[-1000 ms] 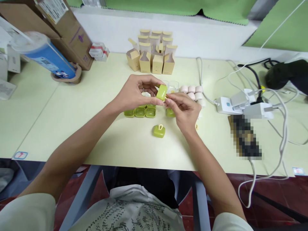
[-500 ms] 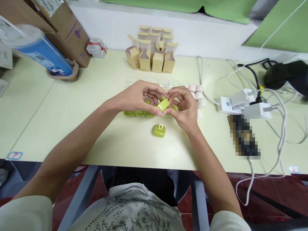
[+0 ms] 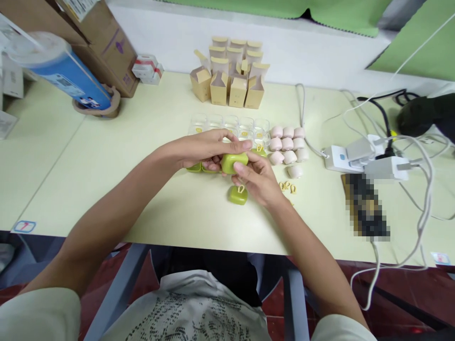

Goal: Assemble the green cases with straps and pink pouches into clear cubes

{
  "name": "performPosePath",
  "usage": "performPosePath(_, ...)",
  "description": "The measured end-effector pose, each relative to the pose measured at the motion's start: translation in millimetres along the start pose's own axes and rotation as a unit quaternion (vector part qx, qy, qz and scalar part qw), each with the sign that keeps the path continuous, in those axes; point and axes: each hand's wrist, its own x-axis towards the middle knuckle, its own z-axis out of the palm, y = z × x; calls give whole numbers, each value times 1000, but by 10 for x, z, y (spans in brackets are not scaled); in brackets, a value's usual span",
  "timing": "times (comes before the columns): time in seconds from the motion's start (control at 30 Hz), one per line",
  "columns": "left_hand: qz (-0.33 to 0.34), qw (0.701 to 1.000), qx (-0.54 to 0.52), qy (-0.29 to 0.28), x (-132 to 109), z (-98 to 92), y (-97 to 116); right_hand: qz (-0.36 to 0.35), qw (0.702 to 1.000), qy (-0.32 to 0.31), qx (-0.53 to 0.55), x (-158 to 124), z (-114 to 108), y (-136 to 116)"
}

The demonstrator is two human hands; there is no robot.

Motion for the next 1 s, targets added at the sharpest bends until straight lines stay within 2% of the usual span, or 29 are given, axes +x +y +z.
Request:
performPosePath(0.1,-1,997,70,28,-60,0,64,37,997,19,64,16,63,19)
performPosePath(0.17,24,987,130,87,-126,20,102,58,994,28,86,37,81,34)
performPosePath(0.27,40,953,243,179,-237,109,192,80,993,17,91,48,98,23)
performPosePath(0.33,36,923,325,203,-301,212,281,91,993,1,73,39,111,-8)
performPosePath(0.43,19,878,435,199,-362,404,414,104,993,-11,57,24,131,-50)
performPosePath(0.57,27,827,530,187,-386,620,511,111,987,-7,118,26,133,-65)
performPosePath(0.7,46,817,547,176,-381,691,555,100,987,9,129,30,108,-96)
performPosePath(0.83,44,780,607,147,-376,688,604,92,985,28,143,29,95,-119)
performPosePath(1.0,118,774,608,132,-370,696,618,95,976,54,189,49,94,-82)
